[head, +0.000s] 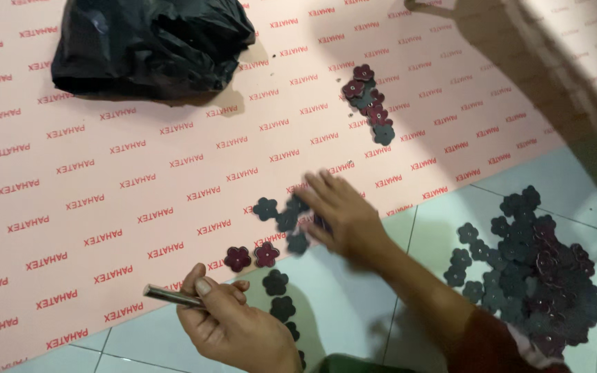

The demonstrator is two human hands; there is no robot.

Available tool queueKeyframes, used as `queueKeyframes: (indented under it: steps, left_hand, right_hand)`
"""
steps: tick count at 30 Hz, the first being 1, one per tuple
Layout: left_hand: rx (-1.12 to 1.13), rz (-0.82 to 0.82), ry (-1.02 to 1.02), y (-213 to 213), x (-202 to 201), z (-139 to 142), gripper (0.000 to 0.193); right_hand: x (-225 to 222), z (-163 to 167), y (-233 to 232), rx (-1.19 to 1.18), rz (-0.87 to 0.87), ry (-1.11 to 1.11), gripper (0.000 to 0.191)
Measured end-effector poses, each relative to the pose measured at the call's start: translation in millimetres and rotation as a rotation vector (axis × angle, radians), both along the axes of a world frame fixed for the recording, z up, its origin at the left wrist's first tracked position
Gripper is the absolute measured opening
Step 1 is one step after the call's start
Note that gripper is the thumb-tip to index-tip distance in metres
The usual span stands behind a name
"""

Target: The person is attaching small flower-shaped decorations to a green shoe using a metal tool. They pick up each decoration, place it on the shoe, and press it into place with the tool.

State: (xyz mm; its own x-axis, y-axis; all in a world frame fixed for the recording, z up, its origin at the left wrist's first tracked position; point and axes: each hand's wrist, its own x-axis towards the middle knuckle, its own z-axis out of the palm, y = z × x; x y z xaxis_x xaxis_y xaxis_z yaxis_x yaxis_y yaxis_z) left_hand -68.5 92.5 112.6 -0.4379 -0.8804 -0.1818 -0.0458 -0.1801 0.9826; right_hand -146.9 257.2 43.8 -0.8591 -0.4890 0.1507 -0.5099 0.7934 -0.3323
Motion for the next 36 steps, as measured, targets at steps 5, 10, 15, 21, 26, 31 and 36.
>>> queueKeyframes:
  steps: [5, 10, 15, 21, 26, 31, 36]
  left_hand:
    - [0.007, -0.046, 0.04, 1, 5, -1, 0.025]
    - [0.017, -0.068, 0.066, 0, 7, -5, 0.025]
    - [0.026, -0.066, 0.098, -2, 7, -9, 0.023]
    - [0.036, -0.085, 0.1, 1, 7, -6, 0.023]
    - [0.035, -0.107, 0.111, 3, 8, -3, 0.022]
    - [0.021, -0.111, 0.105, 6, 10, -3, 0.022]
    - [0.02, -0.117, 0.102, 6, 10, -5, 0.022]
  right_hand:
    - [77, 17, -7, 0.008, -0.082, -0.084, 0.06]
    - [108, 17, 3, -0.146, -0.083, -0.203, 0.059]
    - [131, 23, 39, -0.302, -0.517, -0.225, 0.038]
    - [149, 22, 49, -0.298, -0.682, -0.247, 0.03]
    - [149, 20, 37, -0.182, -0.521, -0.051, 0.039]
    - [145, 22, 35, -0.217, -0.563, -0.064, 0.037]
    - [143, 16, 40, -0.195, -0.621, -0.089, 0.029]
